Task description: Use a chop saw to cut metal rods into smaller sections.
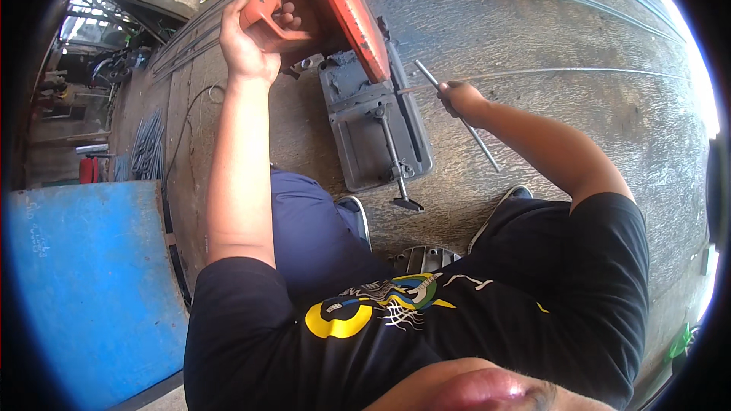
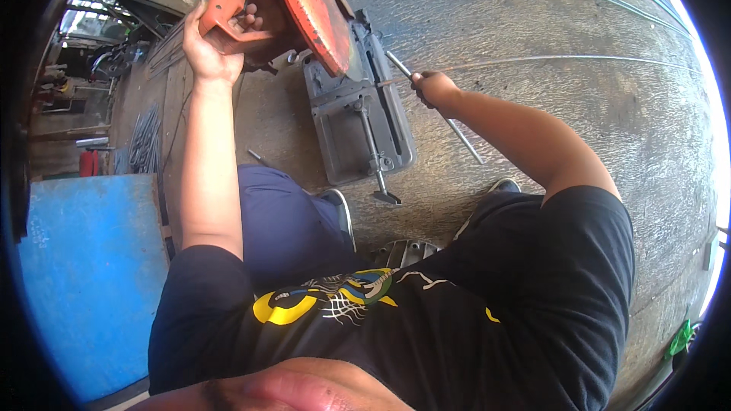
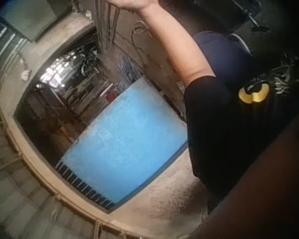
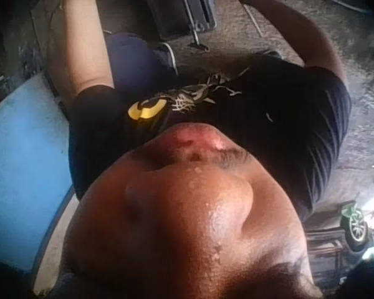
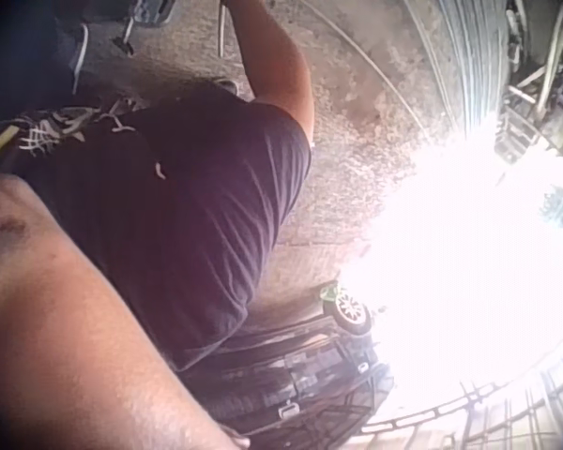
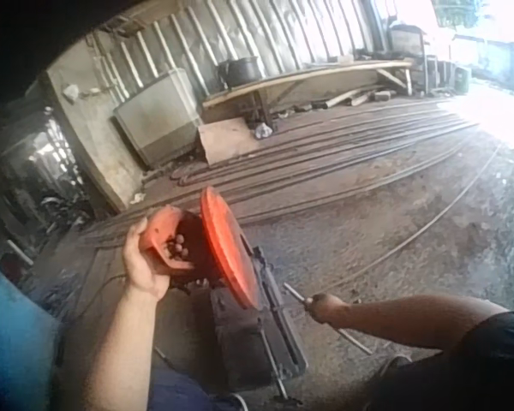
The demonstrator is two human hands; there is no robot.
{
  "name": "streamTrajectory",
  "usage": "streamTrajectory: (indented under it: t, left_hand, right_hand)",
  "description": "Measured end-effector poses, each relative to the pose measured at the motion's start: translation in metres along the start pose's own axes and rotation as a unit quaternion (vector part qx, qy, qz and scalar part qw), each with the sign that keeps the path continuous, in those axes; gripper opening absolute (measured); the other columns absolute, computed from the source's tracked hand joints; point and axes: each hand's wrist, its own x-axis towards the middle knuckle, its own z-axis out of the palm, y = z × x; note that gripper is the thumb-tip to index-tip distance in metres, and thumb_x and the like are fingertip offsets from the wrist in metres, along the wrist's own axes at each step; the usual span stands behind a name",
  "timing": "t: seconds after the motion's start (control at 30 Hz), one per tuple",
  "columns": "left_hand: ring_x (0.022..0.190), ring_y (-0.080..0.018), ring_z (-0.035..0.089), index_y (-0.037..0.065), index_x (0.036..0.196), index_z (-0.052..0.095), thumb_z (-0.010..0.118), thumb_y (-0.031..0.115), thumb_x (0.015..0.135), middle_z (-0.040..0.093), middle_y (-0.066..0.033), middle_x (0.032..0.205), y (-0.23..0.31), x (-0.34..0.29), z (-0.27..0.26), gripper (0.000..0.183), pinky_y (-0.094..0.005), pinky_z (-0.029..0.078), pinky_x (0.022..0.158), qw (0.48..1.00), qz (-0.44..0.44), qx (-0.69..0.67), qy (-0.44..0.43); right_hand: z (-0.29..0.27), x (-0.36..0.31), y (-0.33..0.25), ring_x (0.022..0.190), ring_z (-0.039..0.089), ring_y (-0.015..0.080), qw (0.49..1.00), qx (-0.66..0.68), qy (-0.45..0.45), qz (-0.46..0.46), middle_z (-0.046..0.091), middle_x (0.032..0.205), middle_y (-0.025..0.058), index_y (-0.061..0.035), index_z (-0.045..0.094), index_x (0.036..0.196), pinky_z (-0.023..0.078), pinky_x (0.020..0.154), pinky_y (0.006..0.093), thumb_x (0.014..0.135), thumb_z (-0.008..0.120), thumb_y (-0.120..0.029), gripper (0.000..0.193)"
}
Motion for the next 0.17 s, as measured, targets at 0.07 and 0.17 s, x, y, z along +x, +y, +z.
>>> streamTrajectory:
  t: [0.07, 0.17]
  left_hand:
    - [0.075, -0.0242, 0.063, -0.003, 0.112, 0.054, 0.051, 0.047, 0.085, 0.062, -0.016, 0.085, 0.0, 0.001, 0.0, 0.057, -0.04, 0.054, 0.073, 1.0, -0.01, -0.006, 0.012]
    - [0.085, -0.0268, 0.061, -0.005, 0.122, 0.051, 0.04, 0.045, 0.09, 0.061, -0.0194, 0.102, 0.003, -0.001, 0.005, 0.061, -0.0454, 0.052, 0.082, 0.999, 0.0, 0.04, 0.02]
  right_hand:
    - [-0.005, -0.018, -0.013, 0.056, 0.045, 0.0116, 0.999, 0.036, 0.015, -0.021, 0.051, 0.07, 0.0018, -0.0011, 0.059, 0.098, 0.04, 0.05, 0.0287, 0.098, 0.047, -0.031, 0.032]
    - [-0.004, -0.058, -0.042, 0.06, 0.047, 0.0132, 0.991, 0.112, 0.006, -0.077, 0.054, 0.077, 0.0036, -0.0011, 0.058, 0.106, 0.041, 0.054, 0.0281, 0.098, 0.048, -0.031, 0.032]
